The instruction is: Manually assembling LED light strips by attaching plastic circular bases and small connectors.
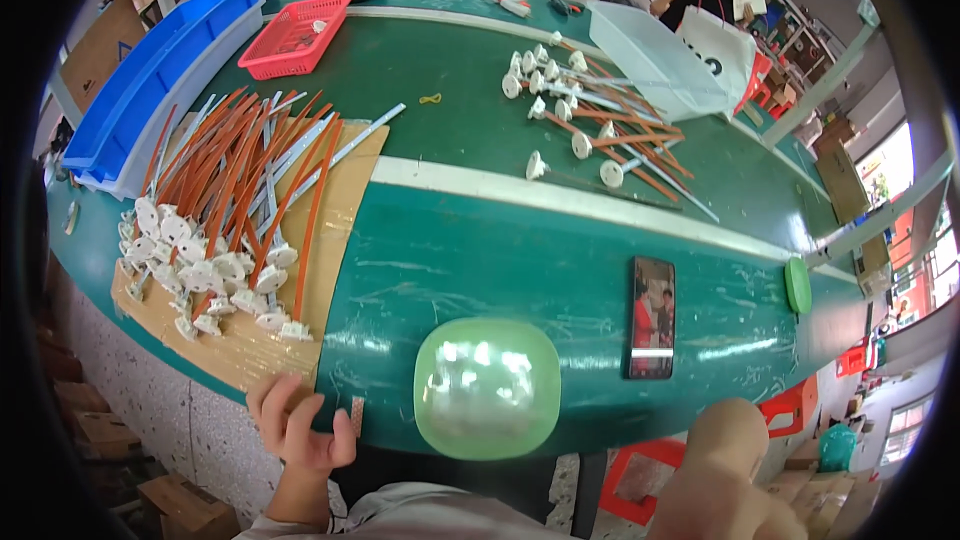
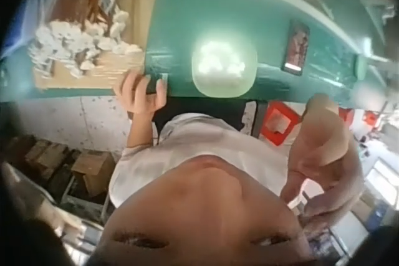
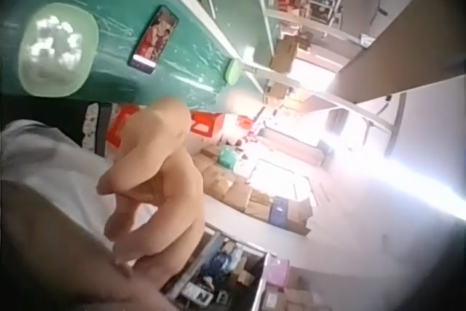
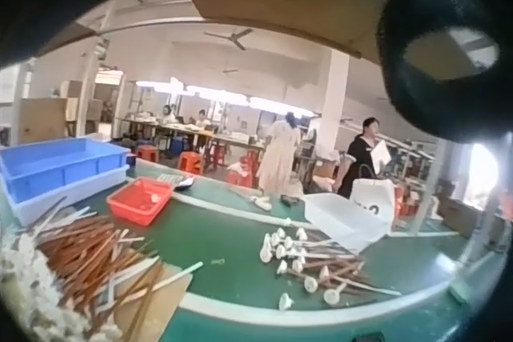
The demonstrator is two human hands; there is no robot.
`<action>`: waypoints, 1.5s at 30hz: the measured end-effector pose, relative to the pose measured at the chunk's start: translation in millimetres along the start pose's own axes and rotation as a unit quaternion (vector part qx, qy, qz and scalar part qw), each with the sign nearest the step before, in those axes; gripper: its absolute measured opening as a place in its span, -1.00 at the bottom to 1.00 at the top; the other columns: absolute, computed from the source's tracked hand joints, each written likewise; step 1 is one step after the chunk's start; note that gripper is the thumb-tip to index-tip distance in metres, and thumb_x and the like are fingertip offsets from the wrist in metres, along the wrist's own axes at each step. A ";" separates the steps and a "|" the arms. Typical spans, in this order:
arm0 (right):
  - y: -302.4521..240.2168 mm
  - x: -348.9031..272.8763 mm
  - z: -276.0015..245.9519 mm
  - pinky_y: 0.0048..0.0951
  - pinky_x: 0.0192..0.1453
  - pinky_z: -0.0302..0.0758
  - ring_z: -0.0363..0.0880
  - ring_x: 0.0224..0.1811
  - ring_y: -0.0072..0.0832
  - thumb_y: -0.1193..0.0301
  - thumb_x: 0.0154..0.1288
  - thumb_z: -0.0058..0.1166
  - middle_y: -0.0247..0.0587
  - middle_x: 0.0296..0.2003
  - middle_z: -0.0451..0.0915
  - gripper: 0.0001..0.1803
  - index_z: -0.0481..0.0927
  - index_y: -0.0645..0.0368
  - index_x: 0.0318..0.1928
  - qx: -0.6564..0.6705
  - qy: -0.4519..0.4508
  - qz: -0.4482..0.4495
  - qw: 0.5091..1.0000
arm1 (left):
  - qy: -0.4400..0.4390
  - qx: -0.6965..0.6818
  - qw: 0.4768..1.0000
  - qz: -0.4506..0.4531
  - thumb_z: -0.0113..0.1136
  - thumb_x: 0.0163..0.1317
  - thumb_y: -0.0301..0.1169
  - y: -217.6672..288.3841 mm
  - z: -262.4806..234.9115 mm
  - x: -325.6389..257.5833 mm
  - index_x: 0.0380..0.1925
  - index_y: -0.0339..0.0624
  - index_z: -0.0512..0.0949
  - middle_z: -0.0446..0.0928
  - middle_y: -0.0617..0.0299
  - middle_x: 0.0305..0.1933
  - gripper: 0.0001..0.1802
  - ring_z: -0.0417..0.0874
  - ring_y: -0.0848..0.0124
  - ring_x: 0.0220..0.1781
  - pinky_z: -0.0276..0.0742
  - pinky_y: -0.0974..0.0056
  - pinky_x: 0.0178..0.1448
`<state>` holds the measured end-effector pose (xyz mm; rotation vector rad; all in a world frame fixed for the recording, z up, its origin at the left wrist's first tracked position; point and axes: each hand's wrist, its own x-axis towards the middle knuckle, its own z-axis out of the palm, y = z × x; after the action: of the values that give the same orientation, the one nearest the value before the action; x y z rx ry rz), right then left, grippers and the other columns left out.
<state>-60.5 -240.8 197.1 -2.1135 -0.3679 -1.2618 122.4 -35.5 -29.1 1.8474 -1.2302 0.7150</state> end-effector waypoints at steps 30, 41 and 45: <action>520.1 -40.8 -173.9 -0.48 -0.12 0.41 0.50 -0.21 -0.55 -0.07 0.23 0.30 -0.21 -0.23 0.62 -0.41 0.63 0.25 -0.07 -0.295 -0.179 0.556 0.756 | -0.064 -0.040 0.997 0.000 0.15 0.31 -0.35 11.4 2.5 18.8 -0.45 -0.36 0.49 0.55 -0.06 -0.29 -0.74 0.53 0.10 -0.29 0.48 0.10 -0.26; 404.6 -44.7 -191.2 -0.29 0.49 0.18 0.28 0.38 -0.26 0.09 -0.19 0.61 -0.05 0.37 0.29 0.38 -0.04 0.12 0.56 -0.007 -0.379 0.512 0.771 | -0.077 -0.058 0.995 0.015 0.20 0.23 -0.43 14.5 2.5 22.6 -0.35 -0.39 0.56 0.58 -0.09 -0.25 -0.82 0.55 0.07 -0.27 0.53 0.06 -0.18; 374.7 -53.4 -179.8 -0.22 0.58 0.08 0.13 0.52 -0.13 0.16 -0.58 0.72 0.06 0.50 0.07 0.66 -0.13 -0.01 0.59 -0.223 -0.500 0.406 0.732 | -0.101 -0.076 0.992 0.007 0.21 0.22 -0.44 13.6 -1.4 26.0 -0.37 -0.39 0.56 0.58 -0.09 -0.27 -0.82 0.55 0.07 -0.31 0.54 0.06 -0.20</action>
<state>-10.1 -636.3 68.1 -2.7044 0.4817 0.4217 119.4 -49.9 -3.6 1.8195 -1.3866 0.4355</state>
